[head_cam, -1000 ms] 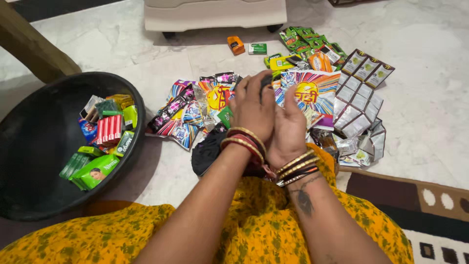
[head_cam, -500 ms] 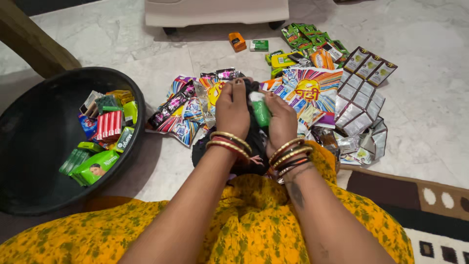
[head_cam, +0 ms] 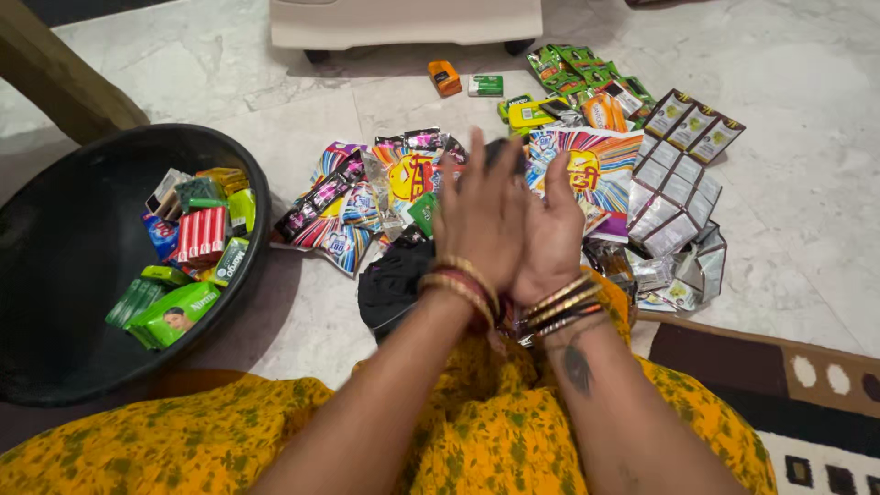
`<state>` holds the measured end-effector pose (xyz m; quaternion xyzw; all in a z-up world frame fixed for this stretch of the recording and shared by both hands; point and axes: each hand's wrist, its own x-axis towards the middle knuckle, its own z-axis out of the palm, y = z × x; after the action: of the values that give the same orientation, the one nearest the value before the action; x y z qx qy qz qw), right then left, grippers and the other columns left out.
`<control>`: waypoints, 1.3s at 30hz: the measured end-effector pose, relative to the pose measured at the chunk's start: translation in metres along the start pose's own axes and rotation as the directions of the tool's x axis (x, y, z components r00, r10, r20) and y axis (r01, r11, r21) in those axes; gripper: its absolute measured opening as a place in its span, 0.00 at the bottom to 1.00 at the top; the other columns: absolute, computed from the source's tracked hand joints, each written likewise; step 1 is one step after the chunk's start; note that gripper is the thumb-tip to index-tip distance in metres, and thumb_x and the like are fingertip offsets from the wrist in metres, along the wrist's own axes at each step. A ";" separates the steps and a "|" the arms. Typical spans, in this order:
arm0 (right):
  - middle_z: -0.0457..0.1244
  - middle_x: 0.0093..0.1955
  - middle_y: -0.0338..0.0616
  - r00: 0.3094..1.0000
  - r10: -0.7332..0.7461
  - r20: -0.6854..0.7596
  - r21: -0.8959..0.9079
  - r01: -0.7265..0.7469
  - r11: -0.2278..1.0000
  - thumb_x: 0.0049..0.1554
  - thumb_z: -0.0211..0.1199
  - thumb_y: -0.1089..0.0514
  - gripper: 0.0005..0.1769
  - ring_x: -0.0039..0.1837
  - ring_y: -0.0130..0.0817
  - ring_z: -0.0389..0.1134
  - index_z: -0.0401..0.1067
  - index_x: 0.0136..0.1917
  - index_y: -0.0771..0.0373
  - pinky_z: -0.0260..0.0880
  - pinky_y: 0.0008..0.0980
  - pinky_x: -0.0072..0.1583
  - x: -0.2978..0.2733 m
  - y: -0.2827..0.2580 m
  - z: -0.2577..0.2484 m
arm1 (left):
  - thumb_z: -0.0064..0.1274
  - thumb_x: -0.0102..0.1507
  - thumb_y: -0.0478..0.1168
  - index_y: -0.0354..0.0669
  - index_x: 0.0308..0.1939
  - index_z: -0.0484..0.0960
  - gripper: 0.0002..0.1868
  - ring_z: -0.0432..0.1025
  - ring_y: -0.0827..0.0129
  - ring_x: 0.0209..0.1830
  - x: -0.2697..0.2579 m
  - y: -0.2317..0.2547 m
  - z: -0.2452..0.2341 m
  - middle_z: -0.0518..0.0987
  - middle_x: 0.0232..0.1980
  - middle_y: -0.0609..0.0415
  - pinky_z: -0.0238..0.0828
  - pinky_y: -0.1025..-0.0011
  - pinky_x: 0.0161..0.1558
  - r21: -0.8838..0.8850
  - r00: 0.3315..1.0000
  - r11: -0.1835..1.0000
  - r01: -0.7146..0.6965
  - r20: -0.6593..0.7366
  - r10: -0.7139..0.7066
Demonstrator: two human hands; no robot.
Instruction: The person sits on the floor and sorts various snack packets and small boxes from a pile into a black bowl. They pick up items one by one, wipe them with a black cloth, and place them into the bowl.
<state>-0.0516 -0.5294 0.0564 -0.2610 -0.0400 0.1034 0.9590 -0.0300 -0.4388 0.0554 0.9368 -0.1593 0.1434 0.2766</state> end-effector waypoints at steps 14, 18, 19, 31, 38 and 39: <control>0.58 0.75 0.49 1.000 -0.009 0.015 0.001 0.009 1.000 0.57 0.45 0.17 0.56 0.76 0.50 0.58 0.55 0.79 0.63 0.54 0.53 0.79 0.001 -0.009 -0.014 | 0.43 0.63 0.44 0.64 0.77 0.62 0.35 0.46 0.34 0.81 -0.019 0.010 -0.019 0.50 0.83 0.41 0.57 0.44 0.69 -0.087 0.994 0.993 -0.079 0.072 0.086; 0.56 0.79 0.50 0.996 0.028 0.084 0.063 -0.033 0.997 0.55 0.44 0.17 0.60 0.78 0.49 0.57 0.53 0.81 0.65 0.53 0.52 0.79 -0.006 0.004 0.008 | 0.42 0.67 0.46 0.64 0.76 0.63 0.31 0.46 0.34 0.80 0.011 -0.004 -0.016 0.51 0.83 0.42 0.54 0.43 0.70 -0.092 0.998 0.996 0.006 0.058 -0.001; 0.55 0.80 0.50 0.994 0.014 0.105 0.048 -0.019 0.999 0.55 0.45 0.17 0.60 0.80 0.49 0.56 0.52 0.81 0.65 0.53 0.51 0.80 -0.007 0.003 0.012 | 0.41 0.67 0.47 0.64 0.76 0.63 0.31 0.45 0.33 0.80 0.020 -0.007 -0.016 0.51 0.83 0.43 0.54 0.44 0.71 -0.109 0.998 0.994 0.026 0.051 -0.020; 0.58 0.74 0.51 0.993 0.059 0.107 0.075 -0.067 0.995 0.60 0.51 0.27 0.47 0.72 0.49 0.61 0.54 0.79 0.61 0.58 0.53 0.74 -0.005 -0.008 -0.007 | 0.42 0.69 0.47 0.70 0.79 0.52 0.34 0.36 0.35 0.83 -0.012 0.011 -0.015 0.42 0.86 0.48 0.39 0.34 0.70 0.010 0.984 1.000 -0.027 0.177 0.025; 0.68 0.60 0.55 0.999 0.024 0.021 0.109 -0.026 0.994 0.74 0.53 0.58 0.11 0.60 0.47 0.70 0.69 0.65 0.66 0.69 0.47 0.64 0.036 -0.006 -0.084 | 0.59 0.51 0.40 0.52 0.81 0.50 0.55 0.46 0.45 0.85 0.021 -0.056 -0.003 0.53 0.83 0.36 0.49 0.56 0.77 -0.863 0.991 0.498 0.088 0.129 0.048; 0.68 0.59 0.57 0.995 -0.009 0.099 0.144 -0.005 0.990 0.77 0.54 0.62 0.07 0.58 0.48 0.71 0.70 0.63 0.67 0.70 0.45 0.61 0.039 -0.009 -0.095 | 0.63 0.48 0.40 0.49 0.78 0.51 0.56 0.49 0.46 0.82 0.016 -0.064 -0.005 0.56 0.80 0.36 0.50 0.57 0.75 -0.787 0.985 0.608 0.104 0.166 0.045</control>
<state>0.0005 -0.5756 -0.0201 -0.1856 -0.0805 0.1179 0.9722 0.0083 -0.3880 0.0353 0.7287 -0.2136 -0.0263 0.6501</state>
